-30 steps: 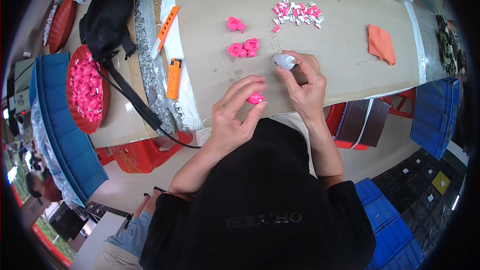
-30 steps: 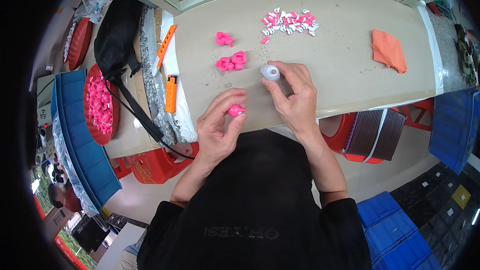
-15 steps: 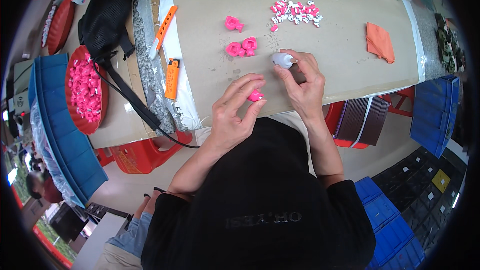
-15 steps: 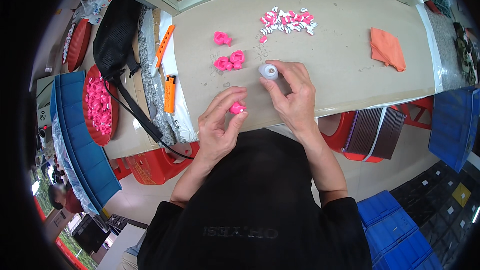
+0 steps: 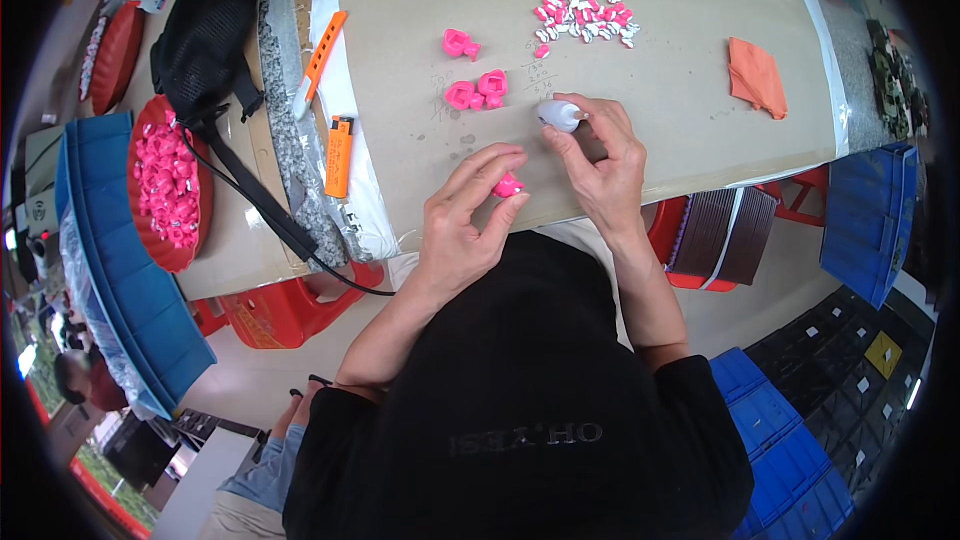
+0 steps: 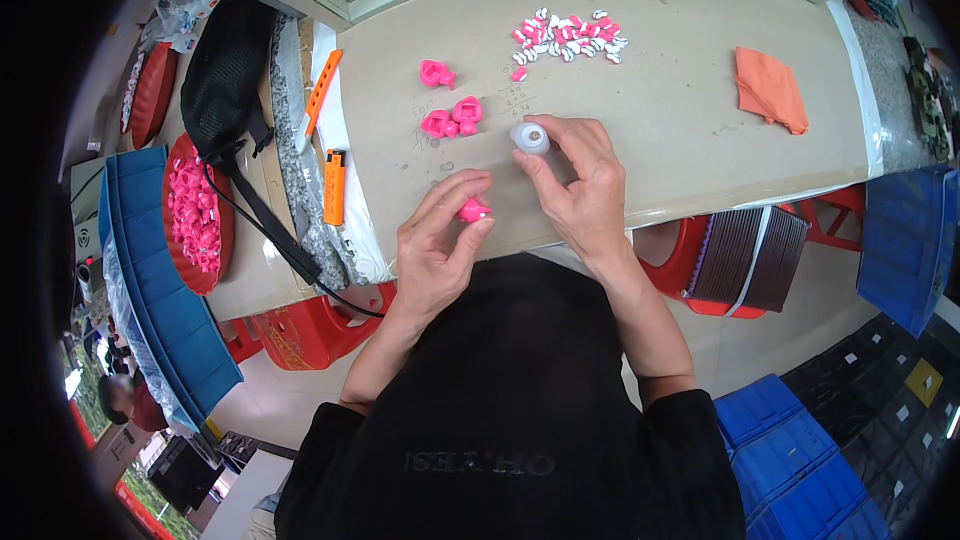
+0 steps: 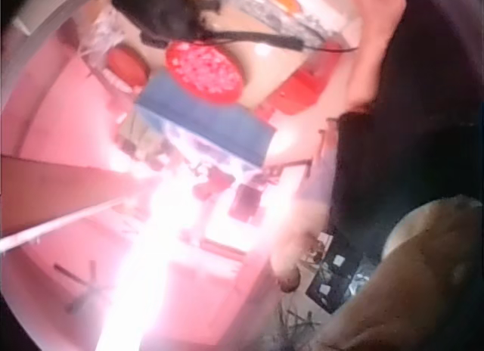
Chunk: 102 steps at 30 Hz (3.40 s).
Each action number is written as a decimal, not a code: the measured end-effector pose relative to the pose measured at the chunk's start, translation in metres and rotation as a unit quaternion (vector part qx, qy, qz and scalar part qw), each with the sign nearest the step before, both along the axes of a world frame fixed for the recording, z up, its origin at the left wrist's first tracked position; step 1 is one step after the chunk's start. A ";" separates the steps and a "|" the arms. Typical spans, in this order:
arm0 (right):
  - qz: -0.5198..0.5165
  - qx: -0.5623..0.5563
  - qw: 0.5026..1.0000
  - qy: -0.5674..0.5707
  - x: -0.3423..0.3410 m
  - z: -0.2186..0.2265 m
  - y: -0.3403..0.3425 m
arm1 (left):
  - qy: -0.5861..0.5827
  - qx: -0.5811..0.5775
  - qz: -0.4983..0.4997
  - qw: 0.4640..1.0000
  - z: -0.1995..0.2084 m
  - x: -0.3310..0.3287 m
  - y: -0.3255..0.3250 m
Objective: The person assembles small pink plastic components by applying glue from a white bottle and attaching white pieces. They handle the items one at a time, repeatedly picking up the glue bottle, applying adhesive, and joining parts on a workbench.
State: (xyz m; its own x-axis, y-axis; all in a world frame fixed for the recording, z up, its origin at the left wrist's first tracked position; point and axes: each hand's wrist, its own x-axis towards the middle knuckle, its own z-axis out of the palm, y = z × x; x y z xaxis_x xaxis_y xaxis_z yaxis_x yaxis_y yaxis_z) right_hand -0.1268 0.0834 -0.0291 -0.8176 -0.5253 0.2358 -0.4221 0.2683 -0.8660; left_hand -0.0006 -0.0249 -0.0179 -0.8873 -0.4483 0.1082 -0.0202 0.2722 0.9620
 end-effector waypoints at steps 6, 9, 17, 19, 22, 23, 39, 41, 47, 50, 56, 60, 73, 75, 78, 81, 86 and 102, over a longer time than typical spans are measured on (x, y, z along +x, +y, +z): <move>0.001 0.002 1.000 0.010 0.000 0.001 0.000 | 0.004 0.006 -0.018 1.000 -0.004 0.001 0.000; 0.001 0.000 1.000 0.002 0.000 -0.001 0.000 | 0.002 0.003 -0.022 1.000 -0.004 0.001 0.000; 0.002 0.001 1.000 -0.001 0.000 -0.001 0.001 | 0.009 0.018 -0.022 1.000 -0.008 0.001 -0.001; 0.000 0.003 1.000 0.000 0.000 -0.001 0.001 | 0.010 0.047 -0.027 0.998 -0.009 0.001 -0.003; 0.000 0.002 1.000 -0.002 0.000 -0.001 0.000 | 0.002 0.116 -0.021 0.993 -0.008 0.002 -0.003; 0.000 0.002 1.000 -0.003 0.000 -0.001 0.000 | -0.002 0.143 -0.017 0.990 -0.008 0.002 -0.003; 0.007 -0.104 0.991 -0.082 0.005 -0.004 0.006 | 0.004 0.349 0.000 0.937 -0.010 0.003 -0.006; 0.028 -0.119 0.985 -0.123 0.009 0.001 0.013 | 0.009 0.351 -0.007 0.936 -0.011 0.003 -0.007; 0.060 -0.068 0.991 -0.100 0.019 0.011 0.038 | 0.039 0.376 -0.021 0.925 -0.009 0.004 -0.004; 0.070 -0.056 0.994 -0.062 0.022 0.017 0.046 | 0.009 0.379 -0.032 0.925 -0.012 0.007 -0.006; 0.075 -0.074 0.994 -0.021 0.027 0.024 0.049 | 0.036 0.406 -0.070 0.911 -0.009 0.007 -0.006; 0.096 -0.063 0.993 -0.008 0.025 0.029 0.054 | 0.056 0.417 -0.084 0.903 -0.009 0.009 -0.007; 0.087 -0.095 0.991 0.047 0.025 0.031 0.059 | 0.091 0.425 -0.055 0.899 -0.012 0.008 -0.003; 0.085 -0.094 0.991 0.041 0.025 0.031 0.060 | 0.089 0.422 -0.049 0.901 -0.012 0.008 -0.002; 0.083 -0.092 0.992 0.030 0.026 0.031 0.061 | 0.089 0.413 -0.047 0.905 -0.013 0.009 -0.001; 0.085 -0.095 0.992 0.025 0.025 0.031 0.062 | 0.093 0.395 -0.040 0.913 -0.013 0.009 0.000; 0.101 -0.095 0.990 0.014 0.025 0.030 0.065 | 0.117 0.367 -0.035 0.922 -0.014 0.009 0.003; 0.127 -0.107 0.986 -0.034 0.023 0.030 0.066 | 0.100 0.429 -0.055 0.896 -0.016 0.010 -0.001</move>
